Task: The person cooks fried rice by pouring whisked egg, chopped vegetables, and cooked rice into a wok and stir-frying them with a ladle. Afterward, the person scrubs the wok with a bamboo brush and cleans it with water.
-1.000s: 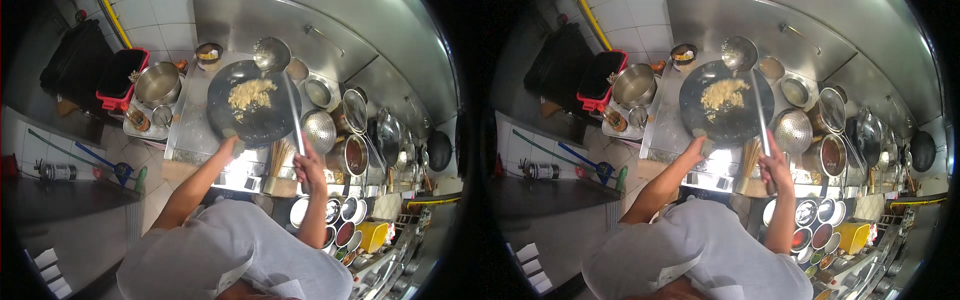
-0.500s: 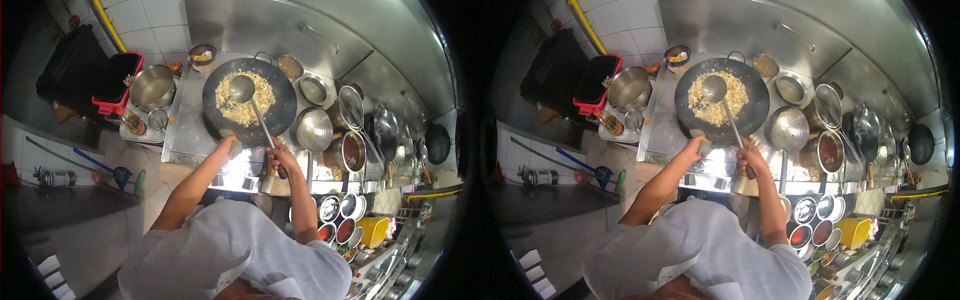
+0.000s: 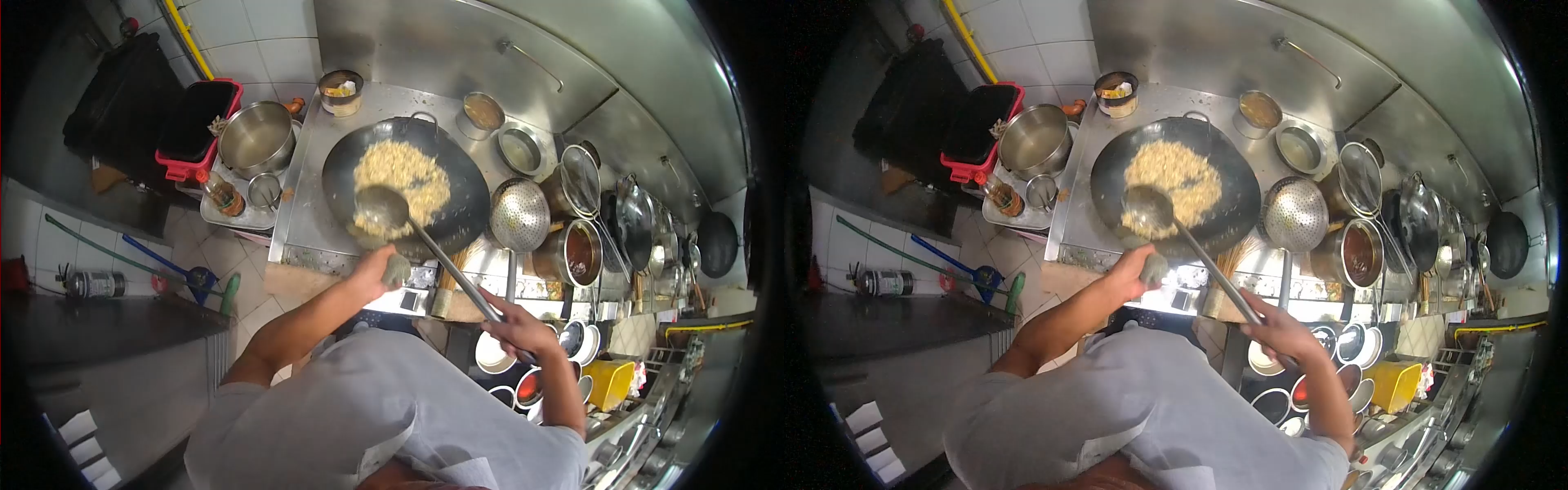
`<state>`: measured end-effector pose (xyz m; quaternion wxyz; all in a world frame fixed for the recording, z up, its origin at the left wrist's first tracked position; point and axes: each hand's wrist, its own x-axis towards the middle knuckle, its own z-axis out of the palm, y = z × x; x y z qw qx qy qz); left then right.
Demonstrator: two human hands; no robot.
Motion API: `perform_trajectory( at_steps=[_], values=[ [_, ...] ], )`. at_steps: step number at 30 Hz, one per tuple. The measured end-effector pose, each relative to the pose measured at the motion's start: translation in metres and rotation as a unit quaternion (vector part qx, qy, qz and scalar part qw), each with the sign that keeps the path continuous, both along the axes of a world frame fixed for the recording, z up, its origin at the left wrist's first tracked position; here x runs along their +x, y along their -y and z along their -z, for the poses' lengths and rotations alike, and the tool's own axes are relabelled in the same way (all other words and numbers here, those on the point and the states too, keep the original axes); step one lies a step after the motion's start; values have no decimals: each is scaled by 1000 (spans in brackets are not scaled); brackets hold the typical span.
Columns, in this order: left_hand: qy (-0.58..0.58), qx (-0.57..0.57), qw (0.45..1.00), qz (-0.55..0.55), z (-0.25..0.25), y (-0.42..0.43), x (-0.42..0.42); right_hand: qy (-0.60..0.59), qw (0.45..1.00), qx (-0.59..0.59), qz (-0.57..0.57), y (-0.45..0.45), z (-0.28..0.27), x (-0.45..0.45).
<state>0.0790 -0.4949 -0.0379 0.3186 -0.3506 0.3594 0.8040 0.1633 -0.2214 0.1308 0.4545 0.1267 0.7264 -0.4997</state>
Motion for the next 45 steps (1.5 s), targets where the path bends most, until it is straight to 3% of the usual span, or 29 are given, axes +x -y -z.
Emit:
perform_trajectory(
  at_steps=[1, 2, 4, 5, 7, 9, 11, 12, 13, 19, 21, 22, 23, 25, 27, 29, 31, 33, 34, 36, 37, 39, 41, 42, 43, 45],
  values=[
    [39, 4, 999, 18, -14, 3, 5, -3, 996, 55, -71, -13, -13, -1],
    [45, 1, 999, 18, -1, 4, 3, -89, 984, 96, -119, -26, 5, -4],
    [-3, 22, 1000, 15, 55, 0, -13, -193, 949, 196, -152, -12, 22, -16],
    [-7, 25, 1000, 18, 89, -4, -8, -383, 878, 216, -191, -26, 88, -19],
    [-125, -7, 992, 0, 142, -12, 11, -339, 856, 343, -185, 4, 112, -33],
    [-102, -98, 990, -10, 107, -21, 64, -383, 855, 310, -160, 9, 102, -28],
    [-60, -78, 994, 43, 12, -8, 76, -355, 876, 290, -149, 10, 75, -22],
    [-71, -61, 994, -63, 49, -15, 74, -339, 895, 253, -138, 12, 63, -13],
    [-36, 7, 998, -59, 54, -9, 55, -320, 914, 216, -126, 15, 54, -1],
    [-28, 18, 998, 61, 30, 1, -10, -357, 897, 150, -214, -14, 36, 5],
    [20, 51, 998, 23, 41, -1, -22, -238, 875, 317, -278, -6, 36, -22],
    [-57, 43, 997, 38, 93, -2, -23, -282, 857, 349, -253, -3, 57, -33],
    [-58, 46, 997, 37, 97, -7, -10, -330, 833, 381, -227, -2, 84, -45],
    [-74, -82, 994, 22, 102, -19, 11, -364, 813, 406, -203, -1, 80, -62],
    [-96, -108, 989, 2, 100, -21, 53, -378, 825, 389, -155, 5, 33, -56],
    [-113, -102, 988, -33, 101, -11, 39, -376, 864, 325, -85, -2, 7, -49],
    [-85, 14, 995, -41, 104, 1, 4, -474, 856, 207, -15, 1, 8, -46],
    [-77, -25, 997, -13, 114, 0, -42, -297, 945, 71, 119, 14, 17, -55],
    [-79, -23, 996, -19, 121, 0, -50, -222, 952, -60, 201, 22, 31, -59],
    [-98, -45, 994, 27, 130, 5, -65, -56, 893, -314, 318, 20, 105, -79],
    [-97, -45, 994, 28, 127, 6, -65, 33, 831, -429, 353, 15, 146, -89],
    [-66, -60, 996, -3, 118, 1, -64, 35, 857, -382, 344, 23, 188, -108],
    [-66, -40, 997, 14, 121, -1, -65, 36, 885, -329, 329, 42, 180, -108],
    [-66, -26, 997, 28, 123, 2, -65, -85, 945, -181, 259, 65, 151, -97],
    [-62, -29, 997, 31, 120, 3, -61, -199, 963, -27, 181, 78, 134, -83],
    [-52, -41, 998, 14, 107, 0, -65, -169, 962, -98, 193, 53, 138, -83]
  ],
)
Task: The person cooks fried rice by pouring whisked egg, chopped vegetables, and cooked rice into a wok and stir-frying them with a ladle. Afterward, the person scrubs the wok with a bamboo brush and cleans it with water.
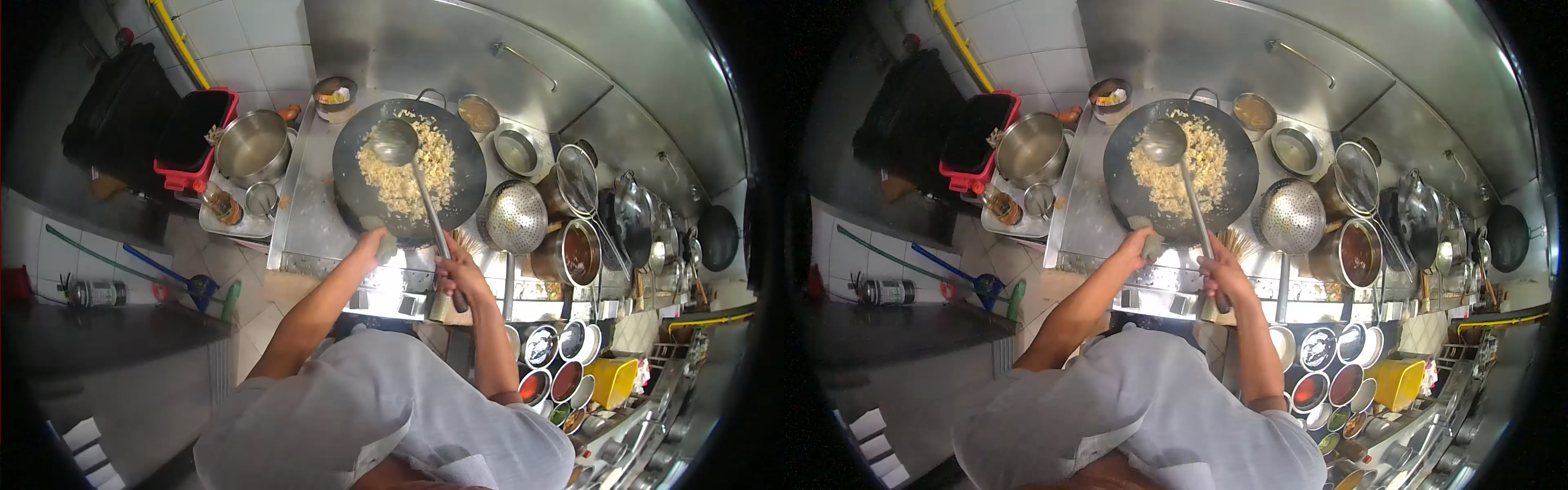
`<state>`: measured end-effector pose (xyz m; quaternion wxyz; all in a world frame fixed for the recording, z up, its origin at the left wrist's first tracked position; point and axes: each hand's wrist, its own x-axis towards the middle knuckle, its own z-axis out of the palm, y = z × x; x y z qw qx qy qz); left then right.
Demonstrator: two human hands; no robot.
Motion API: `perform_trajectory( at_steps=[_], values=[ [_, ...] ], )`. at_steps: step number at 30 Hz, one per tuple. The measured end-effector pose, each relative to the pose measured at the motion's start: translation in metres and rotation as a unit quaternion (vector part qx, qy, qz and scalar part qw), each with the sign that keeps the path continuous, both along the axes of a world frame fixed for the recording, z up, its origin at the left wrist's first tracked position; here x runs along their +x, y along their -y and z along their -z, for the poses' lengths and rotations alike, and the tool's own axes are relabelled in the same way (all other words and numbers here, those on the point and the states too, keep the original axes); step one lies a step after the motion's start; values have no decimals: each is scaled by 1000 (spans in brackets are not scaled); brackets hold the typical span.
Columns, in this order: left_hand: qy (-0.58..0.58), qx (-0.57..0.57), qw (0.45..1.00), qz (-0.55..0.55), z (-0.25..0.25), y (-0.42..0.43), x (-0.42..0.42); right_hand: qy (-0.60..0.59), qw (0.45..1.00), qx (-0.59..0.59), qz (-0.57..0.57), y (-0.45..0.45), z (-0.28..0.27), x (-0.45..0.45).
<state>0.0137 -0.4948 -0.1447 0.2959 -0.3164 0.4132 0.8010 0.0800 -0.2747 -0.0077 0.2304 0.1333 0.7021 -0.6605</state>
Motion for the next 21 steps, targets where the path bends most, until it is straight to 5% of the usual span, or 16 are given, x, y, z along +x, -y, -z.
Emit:
perform_trajectory(
  at_steps=[2, 4, 6, 8, 10, 12, 14, 16, 19, 21],
  values=[
    [9, 23, 1000, 8, 9, 4, -2, 156, 954, -257, -8, -37, 34, -10],
    [17, 48, 999, 10, 0, 0, 0, 151, 947, -284, -17, -37, 39, -17],
    [41, 20, 999, -12, -23, -3, 2, -32, 996, 79, -27, -15, 19, -21],
    [24, 18, 999, -18, -16, -1, 1, -22, 999, 37, 13, -12, 3, -19],
    [7, 22, 999, -25, -4, -3, -3, 54, 957, -265, 103, -20, 17, -17],
    [-7, 53, 999, -2, 14, 2, -3, 158, 894, -384, 169, -18, 52, -10],
    [-21, 66, 998, -1, 34, 2, -4, 207, 906, -347, 127, -14, 58, 20],
    [-29, 76, 997, -12, 32, 3, 14, 145, 978, -147, -38, -11, -8, 60],
    [62, 45, 997, -26, -93, -5, 58, 124, 963, 119, -209, -46, -126, 87],
    [107, 56, 993, -15, -122, -7, 71, -3, 924, 239, -299, -84, -126, 86]
  ],
)
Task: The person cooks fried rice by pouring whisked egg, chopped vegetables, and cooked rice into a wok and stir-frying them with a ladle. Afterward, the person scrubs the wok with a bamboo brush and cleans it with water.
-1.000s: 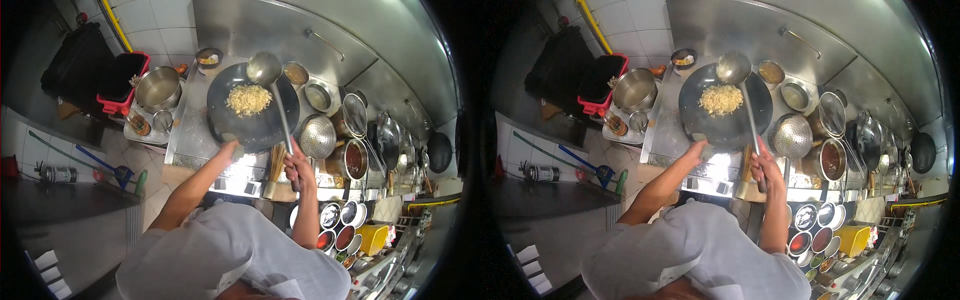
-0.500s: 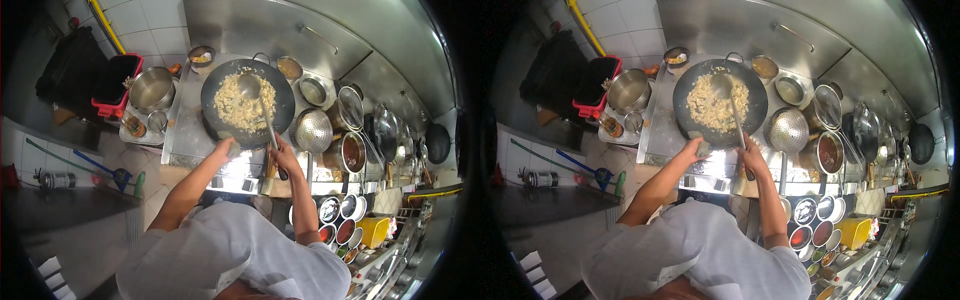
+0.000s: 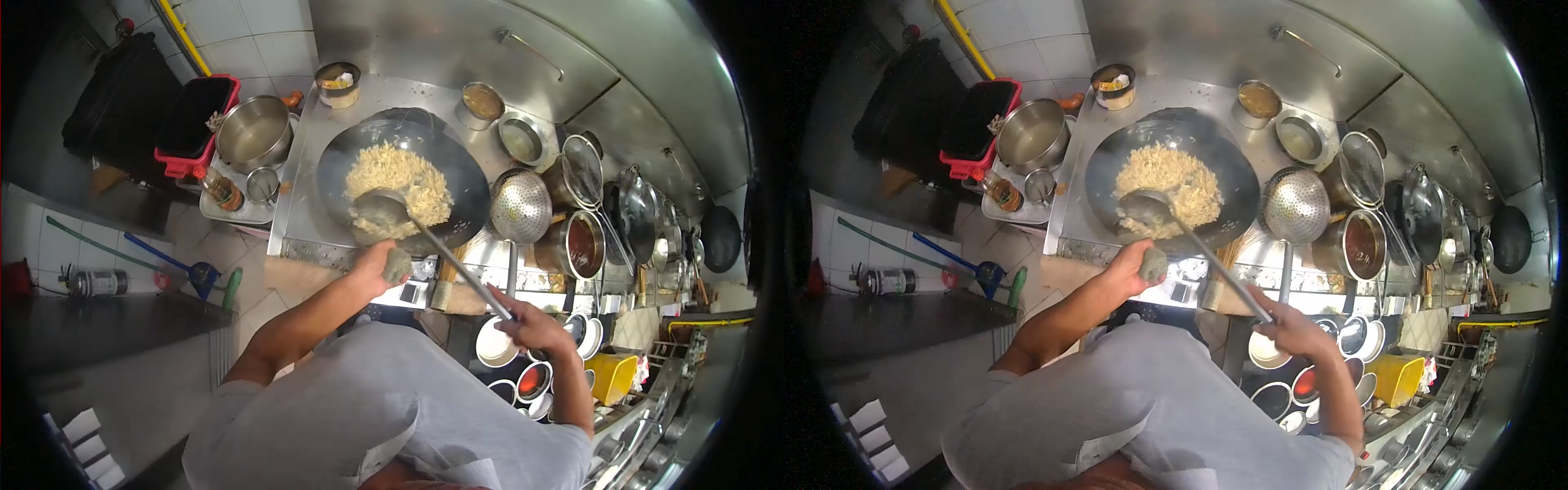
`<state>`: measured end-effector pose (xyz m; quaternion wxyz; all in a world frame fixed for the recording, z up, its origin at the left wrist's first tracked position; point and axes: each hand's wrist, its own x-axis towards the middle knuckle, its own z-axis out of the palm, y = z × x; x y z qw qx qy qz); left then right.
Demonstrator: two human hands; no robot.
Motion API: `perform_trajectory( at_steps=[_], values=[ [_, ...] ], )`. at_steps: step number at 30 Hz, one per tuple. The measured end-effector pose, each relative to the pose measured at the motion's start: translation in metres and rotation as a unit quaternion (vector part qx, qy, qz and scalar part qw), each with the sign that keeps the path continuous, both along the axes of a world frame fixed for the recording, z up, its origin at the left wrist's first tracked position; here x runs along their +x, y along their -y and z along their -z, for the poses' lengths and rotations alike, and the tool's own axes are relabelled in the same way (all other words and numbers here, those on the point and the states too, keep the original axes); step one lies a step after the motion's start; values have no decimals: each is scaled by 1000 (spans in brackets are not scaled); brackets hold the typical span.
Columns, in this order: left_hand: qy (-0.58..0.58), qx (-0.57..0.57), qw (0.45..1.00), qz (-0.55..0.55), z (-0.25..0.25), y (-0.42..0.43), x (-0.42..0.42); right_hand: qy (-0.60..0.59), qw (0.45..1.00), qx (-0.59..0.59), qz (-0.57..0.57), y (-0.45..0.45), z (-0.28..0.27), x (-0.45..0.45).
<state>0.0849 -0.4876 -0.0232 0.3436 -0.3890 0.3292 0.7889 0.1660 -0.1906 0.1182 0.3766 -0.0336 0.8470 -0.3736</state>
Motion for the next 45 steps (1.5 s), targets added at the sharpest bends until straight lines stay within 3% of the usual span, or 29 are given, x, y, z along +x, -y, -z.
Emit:
perform_trajectory(
  at_steps=[2, 3, 4, 5, 7, 9, 10, 11, 12, 15, 18, 19, 21, 22, 23, 25, 27, 29, 30, 31, 32, 37, 38, 39, 40, 41, 42, 43, 45],
  values=[
    [-39, 15, 999, -13, 53, -2, -14, -31, 990, 126, -47, 3, 6, -16],
    [-80, 39, 996, -25, 92, -6, -22, -33, 990, 126, -46, 6, 37, -19],
    [-108, 53, 992, -31, 137, -8, -22, -138, 971, 188, -50, 5, 94, -27],
    [-116, 55, 991, -31, 136, -12, -6, -246, 935, 248, -53, 6, 122, -35],
    [-157, -105, 982, -27, 121, -24, 39, -270, 938, 215, -21, 25, 91, -33],
    [-161, -59, 985, -32, 39, -18, 70, -263, 945, 195, -1, 24, 69, -29],
    [-144, -105, 982, -65, 42, -19, 66, -222, 962, 161, 12, 23, 56, -24],
    [-78, 18, 992, -94, 48, -12, 55, -171, 977, 128, 23, 21, 46, -11],
    [-64, 29, 996, -51, 53, -3, 32, -145, 984, 98, 40, 20, 40, -4],
    [-76, 24, 997, -2, 37, -10, 6, -200, 975, 74, -64, -7, 25, 10],
    [-56, 27, 998, 13, 39, -10, -4, -114, 972, 173, -113, -12, -23, 5],
    [-36, 47, 998, 9, 52, -4, -5, -113, 972, 172, -111, -6, -15, -4],
    [-49, 69, 996, 10, 106, 2, 5, -157, 941, 289, -77, 2, 30, -11],
    [-116, -21, 992, 31, 131, -2, 22, -256, 929, 261, -54, -4, 70, -13],
    [-199, -110, 973, 51, 140, -7, 23, -269, 934, 235, -23, 4, 67, -12],
    [-198, -141, 970, 12, 80, -2, 70, -260, 947, 183, 52, 25, 30, 9],
    [-205, -70, 975, -59, 76, 30, 84, -233, 947, 138, 174, 43, 31, 40],
    [-106, 94, 989, 37, 81, 70, 53, -156, 934, 97, 306, 78, 14, 62],
    [-109, 42, 990, 73, 49, 75, 39, -142, 924, 93, 343, 98, 6, 63],
    [-70, 42, 990, 117, 48, 84, 28, -125, 911, 89, 382, 115, 2, 70],
    [-78, 58, 987, 127, 41, 90, 26, -214, 893, 62, 392, 124, 16, 77],
    [-112, 75, 971, 195, 21, 117, 47, -213, 825, 0, 523, 168, 25, 123],
    [-183, 34, 967, 175, 23, 121, 62, -250, 823, 16, 510, 170, 44, 136],
    [-253, -4, 956, 152, 24, 125, 79, -208, 820, 10, 533, 187, 29, 140],
    [-245, -45, 955, 160, 19, 131, 97, -167, 815, 5, 555, 204, 13, 144],
    [-313, -49, 938, 139, 20, 134, 112, -145, 819, -45, 553, 213, 24, 154],
    [-300, -29, 937, 175, 18, 138, 113, -121, 821, -93, 551, 224, 32, 161],
    [-279, -15, 937, 210, 18, 149, 120, -14, 780, -231, 581, 243, 30, 169],
    [-198, 45, 945, 256, 26, 162, 112, 76, 682, -435, 583, 262, 49, 185]
  ],
)
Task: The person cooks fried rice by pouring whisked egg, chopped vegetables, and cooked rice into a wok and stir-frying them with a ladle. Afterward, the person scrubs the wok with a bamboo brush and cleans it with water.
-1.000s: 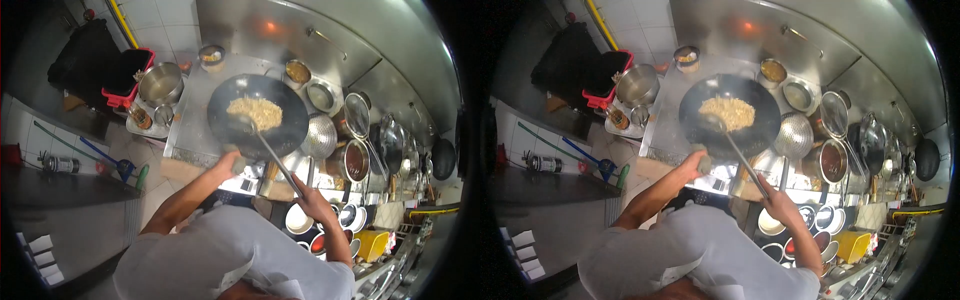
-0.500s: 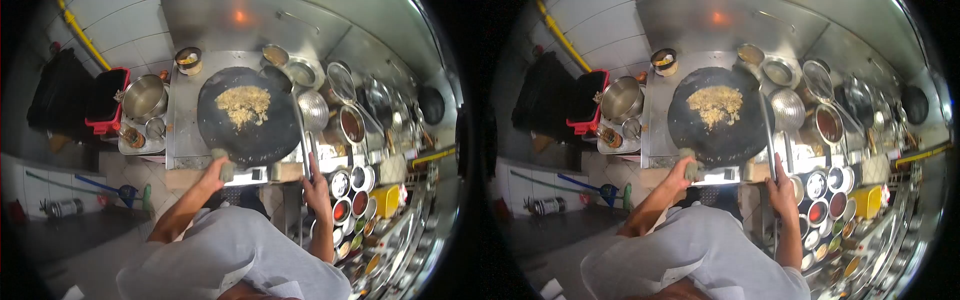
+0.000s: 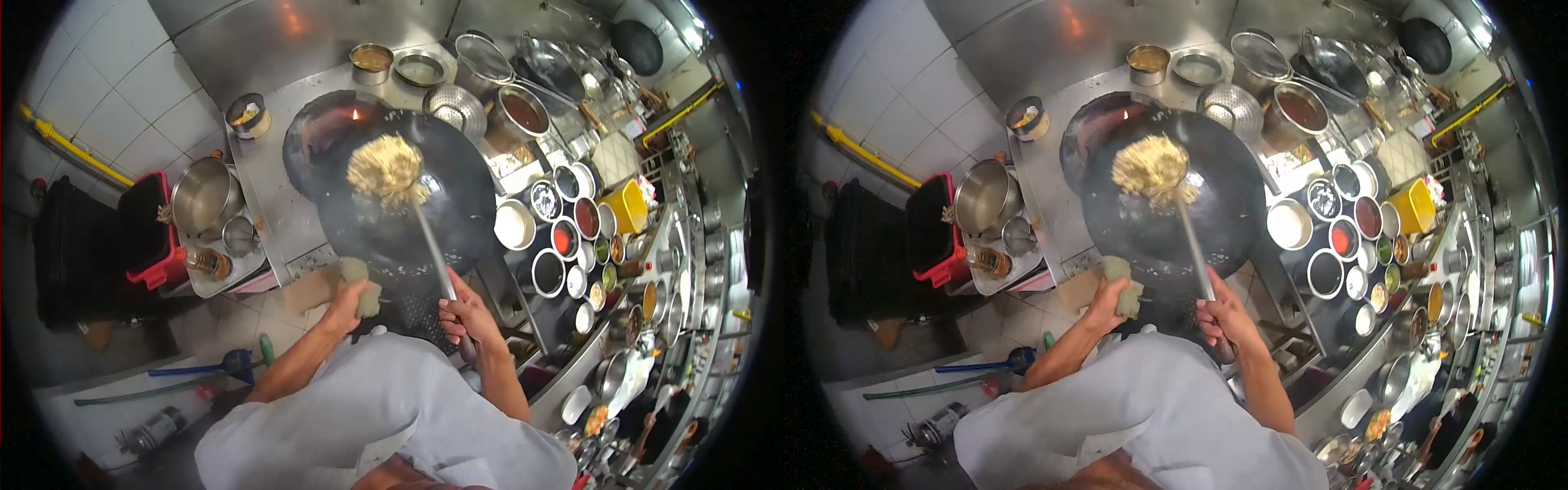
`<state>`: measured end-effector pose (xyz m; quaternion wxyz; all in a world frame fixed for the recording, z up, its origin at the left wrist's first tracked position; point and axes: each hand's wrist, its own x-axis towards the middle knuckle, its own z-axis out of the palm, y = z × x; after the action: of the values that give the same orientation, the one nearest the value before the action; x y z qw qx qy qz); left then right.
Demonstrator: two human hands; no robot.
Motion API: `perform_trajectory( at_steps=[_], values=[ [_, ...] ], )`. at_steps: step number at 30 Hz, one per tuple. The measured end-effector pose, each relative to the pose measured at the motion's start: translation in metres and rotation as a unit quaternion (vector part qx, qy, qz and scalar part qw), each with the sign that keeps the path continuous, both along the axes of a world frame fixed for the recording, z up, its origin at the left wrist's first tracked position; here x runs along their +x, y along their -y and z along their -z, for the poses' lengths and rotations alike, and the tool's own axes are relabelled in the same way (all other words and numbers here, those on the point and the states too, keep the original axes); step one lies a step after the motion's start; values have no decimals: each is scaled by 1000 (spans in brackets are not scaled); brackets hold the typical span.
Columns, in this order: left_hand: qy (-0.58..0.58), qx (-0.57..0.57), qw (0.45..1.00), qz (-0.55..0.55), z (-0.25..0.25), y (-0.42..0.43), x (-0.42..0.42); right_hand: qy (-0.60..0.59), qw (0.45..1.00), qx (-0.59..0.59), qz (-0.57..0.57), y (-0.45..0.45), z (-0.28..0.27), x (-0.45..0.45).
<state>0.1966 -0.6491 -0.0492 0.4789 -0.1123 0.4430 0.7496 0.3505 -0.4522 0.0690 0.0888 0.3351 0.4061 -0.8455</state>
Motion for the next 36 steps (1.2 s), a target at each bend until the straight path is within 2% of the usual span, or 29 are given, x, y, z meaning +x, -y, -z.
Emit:
perform_trajectory(
  at_steps=[1, 2, 4, 8, 13, 19, 22, 26, 29, 31, 34, 36],
  values=[
    [35, 23, 999, 30, 1, 3, -3, -7, 990, -134, 51, 8, 12, 9],
    [38, 16, 998, 39, 1, 6, 1, -6, 988, -140, 60, 17, 22, 22],
    [64, 6, 995, 72, -3, 8, 14, -71, 909, -374, 171, 33, 34, 49],
    [61, -20, 991, 120, -16, 17, 45, -93, 884, -390, 242, 52, 34, 121],
    [4, -27, 979, 204, -19, 8, 93, -143, 870, -324, 343, 90, 15, 206],
    [-30, -20, 943, 331, -32, 1, 175, -212, 811, -275, 471, 158, -9, 306],
    [16, -33, 932, 360, -66, -17, 197, -215, 785, -243, 528, 167, -48, 329],
    [21, -31, 917, 398, -51, -20, 292, -204, 754, -185, 597, 190, -51, 431],
    [16, -36, 902, 429, -68, -29, 335, -233, 727, -176, 621, 193, -62, 484],
    [4, -47, 900, 434, -71, -29, 353, -206, 714, -118, 659, 196, -67, 505],
    [-3, -34, 894, 447, -63, -28, 367, -263, 694, -92, 664, 198, -59, 535],
    [2, -49, 887, 459, -66, -34, 377, -255, 688, -81, 675, 184, -54, 554]
  ],
)
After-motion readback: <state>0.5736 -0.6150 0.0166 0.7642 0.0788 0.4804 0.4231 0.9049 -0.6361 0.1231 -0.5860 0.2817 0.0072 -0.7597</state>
